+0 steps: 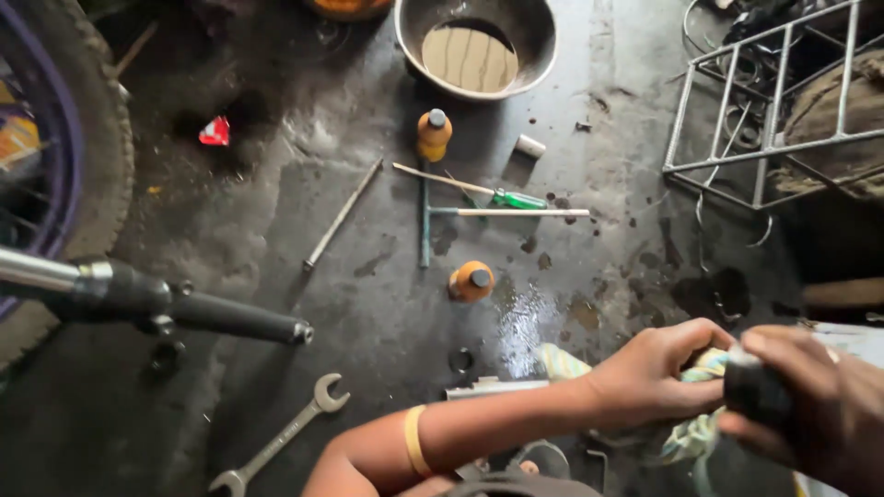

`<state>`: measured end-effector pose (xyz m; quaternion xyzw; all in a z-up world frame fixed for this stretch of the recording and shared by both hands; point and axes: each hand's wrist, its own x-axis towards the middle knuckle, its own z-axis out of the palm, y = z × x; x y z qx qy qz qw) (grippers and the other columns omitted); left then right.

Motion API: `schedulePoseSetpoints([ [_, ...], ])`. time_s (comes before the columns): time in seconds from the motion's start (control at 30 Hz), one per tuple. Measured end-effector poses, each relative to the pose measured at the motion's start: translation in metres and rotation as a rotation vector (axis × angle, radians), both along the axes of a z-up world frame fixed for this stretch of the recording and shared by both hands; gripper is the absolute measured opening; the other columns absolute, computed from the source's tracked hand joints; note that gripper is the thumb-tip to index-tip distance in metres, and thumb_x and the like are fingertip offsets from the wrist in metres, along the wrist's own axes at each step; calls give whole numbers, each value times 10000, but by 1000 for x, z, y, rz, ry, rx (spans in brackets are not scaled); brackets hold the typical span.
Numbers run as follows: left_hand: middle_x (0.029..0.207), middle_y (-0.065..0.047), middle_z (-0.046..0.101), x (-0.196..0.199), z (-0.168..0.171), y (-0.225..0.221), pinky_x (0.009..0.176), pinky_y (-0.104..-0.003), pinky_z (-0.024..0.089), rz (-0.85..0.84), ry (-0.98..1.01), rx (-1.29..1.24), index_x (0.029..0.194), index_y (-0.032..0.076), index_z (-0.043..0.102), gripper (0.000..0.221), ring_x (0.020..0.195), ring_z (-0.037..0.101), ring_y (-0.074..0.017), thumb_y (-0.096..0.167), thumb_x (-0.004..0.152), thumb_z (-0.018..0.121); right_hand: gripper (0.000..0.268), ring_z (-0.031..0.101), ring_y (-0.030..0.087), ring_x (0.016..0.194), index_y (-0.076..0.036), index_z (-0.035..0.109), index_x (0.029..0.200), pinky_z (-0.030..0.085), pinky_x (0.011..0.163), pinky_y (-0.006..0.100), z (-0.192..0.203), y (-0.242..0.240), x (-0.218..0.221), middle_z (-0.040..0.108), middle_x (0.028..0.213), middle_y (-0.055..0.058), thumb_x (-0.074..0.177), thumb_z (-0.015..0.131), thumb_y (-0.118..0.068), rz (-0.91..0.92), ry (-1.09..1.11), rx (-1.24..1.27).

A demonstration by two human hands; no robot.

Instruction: Cleaning and inspecting motorcycle front fork components during a repair.

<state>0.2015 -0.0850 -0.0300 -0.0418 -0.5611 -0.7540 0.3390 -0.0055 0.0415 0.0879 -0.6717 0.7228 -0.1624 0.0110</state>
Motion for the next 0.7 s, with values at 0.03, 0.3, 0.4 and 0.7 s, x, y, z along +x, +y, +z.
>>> schedulePoseSetpoints([
  [0.03, 998, -132, 735, 5, 7, -7, 859, -295, 581, 48, -52, -15, 1217, 8, 613, 321, 940, 719, -194, 205, 990, 725, 682, 724, 231, 899, -8, 533, 1309, 567, 736, 326, -6, -13, 29, 710, 1035, 154, 920, 670, -551, -19, -10, -4],
  [0.3, 989, -112, 713, 25, 28, -35, 793, -308, 596, 401, -62, -491, 1176, 72, 599, 291, 875, 739, -260, 192, 969, 766, 512, 691, 181, 741, -66, 612, 1252, 548, 651, 319, -35, -34, 52, 694, 859, 75, 909, 690, -437, -349, -366, 94],
  [0.4, 1010, -167, 685, 33, 27, -51, 790, -351, 576, 499, -40, -450, 1150, 30, 556, 395, 887, 708, -319, 148, 845, 779, 486, 661, 163, 691, -87, 655, 1195, 545, 617, 315, -34, -55, 60, 667, 797, 47, 847, 730, -419, -327, -475, 240],
  [0.7, 959, -156, 672, -3, -44, -51, 772, -328, 533, 266, -135, 171, 1084, -1, 598, 212, 860, 663, -103, 76, 955, 748, 553, 638, 241, 760, -195, 606, 1242, 530, 685, 361, -40, -107, 30, 618, 1070, 131, 788, 722, -489, 765, 450, 4],
])
